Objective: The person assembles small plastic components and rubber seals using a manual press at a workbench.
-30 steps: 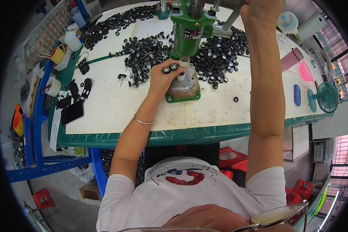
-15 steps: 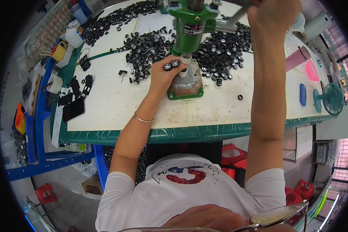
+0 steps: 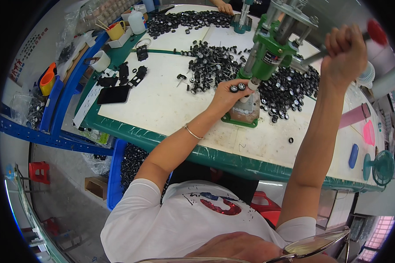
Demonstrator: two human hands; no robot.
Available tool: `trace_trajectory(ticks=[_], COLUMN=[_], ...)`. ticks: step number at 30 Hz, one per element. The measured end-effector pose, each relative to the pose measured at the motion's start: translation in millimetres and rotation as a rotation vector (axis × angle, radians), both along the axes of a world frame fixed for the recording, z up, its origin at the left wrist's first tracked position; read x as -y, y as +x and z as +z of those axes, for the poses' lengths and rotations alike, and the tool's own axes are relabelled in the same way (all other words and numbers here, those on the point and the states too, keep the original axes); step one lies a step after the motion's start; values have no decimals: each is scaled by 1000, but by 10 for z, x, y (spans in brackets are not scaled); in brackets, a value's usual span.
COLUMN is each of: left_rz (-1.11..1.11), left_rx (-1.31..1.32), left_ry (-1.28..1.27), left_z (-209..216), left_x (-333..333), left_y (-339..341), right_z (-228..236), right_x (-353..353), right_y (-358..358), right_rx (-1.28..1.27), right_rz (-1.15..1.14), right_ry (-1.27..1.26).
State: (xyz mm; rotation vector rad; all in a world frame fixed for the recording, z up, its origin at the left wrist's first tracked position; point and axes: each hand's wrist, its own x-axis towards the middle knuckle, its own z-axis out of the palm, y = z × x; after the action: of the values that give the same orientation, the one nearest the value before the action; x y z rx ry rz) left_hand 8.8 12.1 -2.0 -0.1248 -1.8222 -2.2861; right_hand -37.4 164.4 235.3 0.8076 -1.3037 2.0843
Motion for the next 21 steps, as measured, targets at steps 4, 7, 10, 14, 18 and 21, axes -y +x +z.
trace_trajectory(ticks=[4,7,10,14,18,21], left_rz=[-9,-43,-24,105,123,219], left_rx=[-17,26,49,134,321,270], left_ry=[-6,92,224,336,-215,-647], left_z=[30,35,16,-134,-83,-196], left_x=[48,57,197,550,861,860], left_y=[-28,-57,-79,-66,132,93], right_z=[136,103,-52,-249,-693,-1241], right_x=[-110,-70,73,-100,-284,-1012], right_y=[-636,-1067,-1230,-943,-417,-220], right_rx=[493,503,401,464,410,534], right_rz=[1384,1158,8,434,-166,-212], right_ry=[-302,-114,213,124,273,717])
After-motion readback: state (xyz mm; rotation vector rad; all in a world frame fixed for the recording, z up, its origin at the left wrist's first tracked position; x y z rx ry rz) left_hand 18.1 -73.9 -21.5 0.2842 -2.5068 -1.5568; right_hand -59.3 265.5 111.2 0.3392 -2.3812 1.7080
